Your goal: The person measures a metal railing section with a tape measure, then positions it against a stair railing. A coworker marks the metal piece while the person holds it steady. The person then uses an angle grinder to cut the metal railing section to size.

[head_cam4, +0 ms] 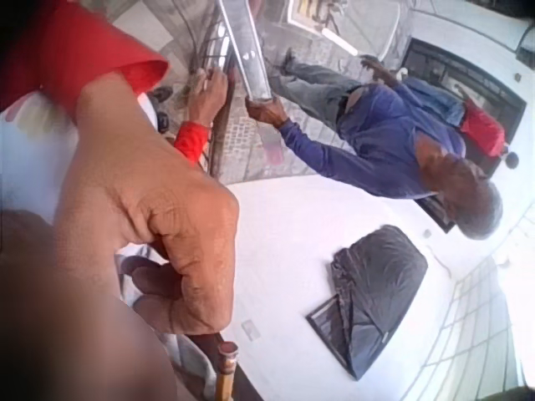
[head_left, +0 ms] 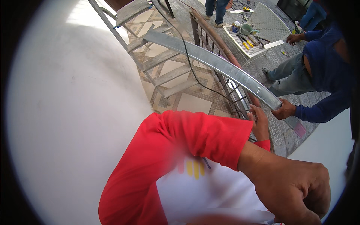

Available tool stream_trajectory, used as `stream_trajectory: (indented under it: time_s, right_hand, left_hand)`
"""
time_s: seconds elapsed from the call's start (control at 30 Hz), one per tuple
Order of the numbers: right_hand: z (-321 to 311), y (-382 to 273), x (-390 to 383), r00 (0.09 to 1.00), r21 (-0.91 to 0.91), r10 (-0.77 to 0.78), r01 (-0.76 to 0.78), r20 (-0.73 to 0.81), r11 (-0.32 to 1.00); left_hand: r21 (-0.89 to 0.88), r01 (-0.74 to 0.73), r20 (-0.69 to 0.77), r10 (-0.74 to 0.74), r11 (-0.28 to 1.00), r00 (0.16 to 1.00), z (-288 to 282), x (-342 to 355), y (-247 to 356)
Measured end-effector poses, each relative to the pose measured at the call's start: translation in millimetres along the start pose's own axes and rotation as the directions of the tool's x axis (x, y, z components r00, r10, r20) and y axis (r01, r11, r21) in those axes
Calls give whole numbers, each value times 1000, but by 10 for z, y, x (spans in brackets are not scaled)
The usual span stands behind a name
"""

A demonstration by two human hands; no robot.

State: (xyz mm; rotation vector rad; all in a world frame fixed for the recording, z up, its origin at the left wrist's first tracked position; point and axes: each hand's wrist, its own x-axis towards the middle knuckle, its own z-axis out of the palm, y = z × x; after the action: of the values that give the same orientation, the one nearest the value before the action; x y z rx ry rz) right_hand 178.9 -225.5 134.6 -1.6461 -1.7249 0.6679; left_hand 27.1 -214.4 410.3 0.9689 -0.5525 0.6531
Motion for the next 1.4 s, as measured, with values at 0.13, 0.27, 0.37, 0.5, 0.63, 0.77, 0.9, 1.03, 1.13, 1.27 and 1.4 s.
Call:
stream_trajectory:
  time_s: [0.13, 0.27, 0.37, 0.5, 0.63, 0.77, 0.9, 1.03, 1.13, 1.27, 1.4]
  right_hand:
    - [-154, 23, 605, 968, -208, -239, 219, -76, 953]
    - [-159, 126, 1440, 937, -401, -345, 296, -55, 867]
    - [-50, 309, 1920, 951, -505, -306, 287, 46, 814]
    - [63, 660, 2410, 986, -605, -165, 131, -1, 786]
    - [-96, 1052, 2727, 994, -691, -68, -9, -84, 723]
    - [-157, 1315, 3058, 996, -790, 5, -78, -94, 609]
    - [-258, 1407, 3211, 991, -798, -24, -88, -128, 596]
    - [-584, 1291, 3161, 988, -779, -82, -49, -128, 625]
    - [-827, 1108, 3074, 986, -731, -143, 37, -84, 682]
    - [-1005, 909, 2858, 989, -649, -151, 115, 1, 752]
    - [-1048, 869, 2683, 991, -568, -132, 124, 28, 813]
  left_hand:
    - [278, 88, -81, -68, 956, 994, -287, -126, -264]
    - [503, 376, -539, -57, 778, 840, -940, -1026, -231]
    - [483, 531, -862, 270, 696, 430, -1259, -1810, -94]
    - [424, 625, -874, 476, 655, 95, -1491, -2609, 294]
    - [428, 609, -874, 478, 668, 90, -1908, -2770, 551]
    - [498, 569, -863, 435, 655, 255, -2646, -2617, 676]
    - [551, 569, -827, 492, 611, 273, -3630, -2526, 737]
    - [604, 568, -766, 604, 558, 221, -4531, -2509, 866]
    - [693, 496, -671, 720, 522, 179, -4903, -2389, 1108]
    - [838, 273, -538, 798, 472, 272, -4992, -2077, 1499]
    - [921, 87, -385, 848, 380, 364, -4792, -1802, 1656]
